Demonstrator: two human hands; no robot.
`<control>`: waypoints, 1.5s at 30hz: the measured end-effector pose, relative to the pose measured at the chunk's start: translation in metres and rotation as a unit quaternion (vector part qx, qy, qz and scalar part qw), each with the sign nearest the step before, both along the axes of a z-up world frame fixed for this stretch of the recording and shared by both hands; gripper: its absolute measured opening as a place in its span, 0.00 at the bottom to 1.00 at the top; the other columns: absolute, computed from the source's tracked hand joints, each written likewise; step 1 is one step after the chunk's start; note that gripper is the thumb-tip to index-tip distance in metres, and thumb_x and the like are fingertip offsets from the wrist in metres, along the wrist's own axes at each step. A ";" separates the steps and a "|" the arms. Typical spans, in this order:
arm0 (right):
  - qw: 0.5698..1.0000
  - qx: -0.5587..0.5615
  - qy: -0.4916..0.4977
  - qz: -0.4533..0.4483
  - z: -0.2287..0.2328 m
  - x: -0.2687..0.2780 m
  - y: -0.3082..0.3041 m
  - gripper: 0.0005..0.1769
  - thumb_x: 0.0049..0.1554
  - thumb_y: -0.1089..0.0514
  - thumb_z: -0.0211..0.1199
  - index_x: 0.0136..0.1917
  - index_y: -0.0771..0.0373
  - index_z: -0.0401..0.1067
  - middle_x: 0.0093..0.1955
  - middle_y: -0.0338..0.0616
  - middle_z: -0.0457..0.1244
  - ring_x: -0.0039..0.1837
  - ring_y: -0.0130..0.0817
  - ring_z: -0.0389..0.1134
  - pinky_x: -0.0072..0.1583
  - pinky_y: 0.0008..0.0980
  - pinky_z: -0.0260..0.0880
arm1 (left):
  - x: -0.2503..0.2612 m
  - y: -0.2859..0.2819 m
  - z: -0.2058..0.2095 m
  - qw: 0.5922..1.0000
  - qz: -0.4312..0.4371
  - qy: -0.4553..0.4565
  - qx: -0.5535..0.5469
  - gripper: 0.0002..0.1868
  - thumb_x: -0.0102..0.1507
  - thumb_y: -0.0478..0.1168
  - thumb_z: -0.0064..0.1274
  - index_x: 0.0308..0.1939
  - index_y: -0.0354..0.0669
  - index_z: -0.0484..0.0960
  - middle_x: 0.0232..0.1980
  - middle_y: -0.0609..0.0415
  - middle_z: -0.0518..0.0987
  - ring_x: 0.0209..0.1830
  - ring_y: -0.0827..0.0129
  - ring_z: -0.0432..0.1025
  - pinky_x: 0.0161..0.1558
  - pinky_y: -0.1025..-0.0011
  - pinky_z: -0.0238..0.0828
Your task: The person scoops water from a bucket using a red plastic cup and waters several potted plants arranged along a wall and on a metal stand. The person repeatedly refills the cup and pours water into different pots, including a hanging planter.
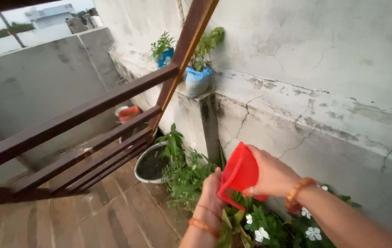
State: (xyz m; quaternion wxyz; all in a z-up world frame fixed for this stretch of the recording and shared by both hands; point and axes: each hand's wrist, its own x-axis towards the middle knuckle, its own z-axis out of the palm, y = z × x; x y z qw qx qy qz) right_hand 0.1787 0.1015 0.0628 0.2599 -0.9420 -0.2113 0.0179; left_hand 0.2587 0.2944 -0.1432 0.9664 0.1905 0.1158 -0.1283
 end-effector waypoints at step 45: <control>0.982 -0.182 -0.034 -0.024 0.039 0.030 0.089 0.71 0.30 0.42 0.82 0.79 0.53 0.47 0.73 0.49 0.55 0.70 0.50 0.64 0.67 0.42 0.69 | 0.075 0.051 -0.031 0.998 0.041 0.025 -0.040 0.24 0.75 0.51 0.30 0.57 0.30 0.64 0.41 0.45 0.69 0.31 0.60 0.63 0.33 0.63 0.63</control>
